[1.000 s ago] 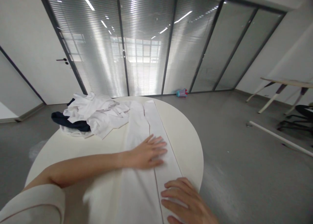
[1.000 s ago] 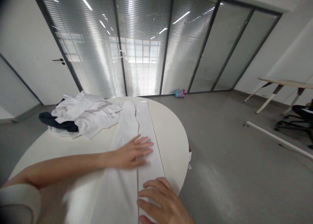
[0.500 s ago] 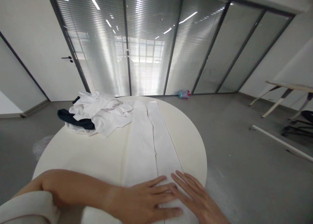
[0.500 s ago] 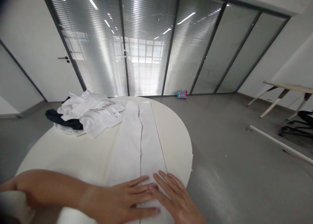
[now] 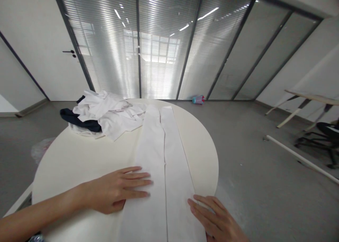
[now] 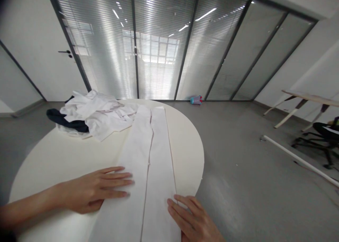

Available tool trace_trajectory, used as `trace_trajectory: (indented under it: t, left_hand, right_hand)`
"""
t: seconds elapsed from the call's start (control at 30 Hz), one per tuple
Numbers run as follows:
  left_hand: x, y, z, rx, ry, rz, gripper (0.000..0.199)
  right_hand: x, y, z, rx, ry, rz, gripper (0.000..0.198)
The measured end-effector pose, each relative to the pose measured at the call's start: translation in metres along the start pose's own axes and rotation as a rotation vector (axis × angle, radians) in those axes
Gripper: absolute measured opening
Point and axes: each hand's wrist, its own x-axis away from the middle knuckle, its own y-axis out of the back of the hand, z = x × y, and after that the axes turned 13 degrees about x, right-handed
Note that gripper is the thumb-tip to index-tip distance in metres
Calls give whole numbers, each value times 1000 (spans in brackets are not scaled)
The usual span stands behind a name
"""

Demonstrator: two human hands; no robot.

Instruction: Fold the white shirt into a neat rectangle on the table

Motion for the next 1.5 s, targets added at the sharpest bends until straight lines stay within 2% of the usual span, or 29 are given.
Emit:
trace_trajectory:
  t: [0.17,0.3,0.37,0.5,0.63,0.73,0.83,0.9,0.93,1.03,1.1,1.2,1.3,1.43,1.5]
  left_hand:
    - [4,-13,-11,42,-11,60,80]
    - [8,-24,-11,-5,58,8,73]
    - [8,-27,-6,-45,118,-58,73]
    - [4,-29,12,-97,181,-170,76]
    - [4,-29,21,-87,134,-157,68]
    - [6,-27,20,-42,139,-161,61]
    - [6,-23,20,119,177,-192,48]
    - [0,-20,23,324,245,-308,43]
    - [-4,-18,27,449,322,-406,46]
    - [-20,-16,40,810,667,-701,68]
    - [-29,-15,49,978,804,-790,74]
    - [-35,-13,53,1130,788,-827,70]
    - [-34,-13,47,1127,784,-878,65]
    - [-31,-15,36,1103,695,-1007,52]
    - [-30,-17,35,1109,671,-1017,53]
  right_hand:
    - [1,-5,3,-140,-43,-40,59]
    - [-16,-8,-10,-211,-106,-25,57]
    - [-28,-11,-23,-223,-127,11,58]
    - [-47,-19,-48,-240,-93,54,55]
    - [-52,-22,-60,-268,-15,114,52]
    - [-51,-20,-61,-333,-20,165,52]
    - [-53,-21,-61,-467,-151,157,43]
    - [-61,-27,-61,-572,-320,119,32]
    - [-67,-31,-61,-609,-441,111,30]
    - [-89,-45,-63,-682,-796,164,43]
    - [-102,-52,-63,-727,-923,193,45]
    - [-111,-55,-61,-775,-978,199,37]
    - [-112,-55,-58,-774,-1025,200,30]
    - [-112,-56,-53,-738,-1094,165,55]
    - [-112,-57,-51,-708,-1098,138,62]
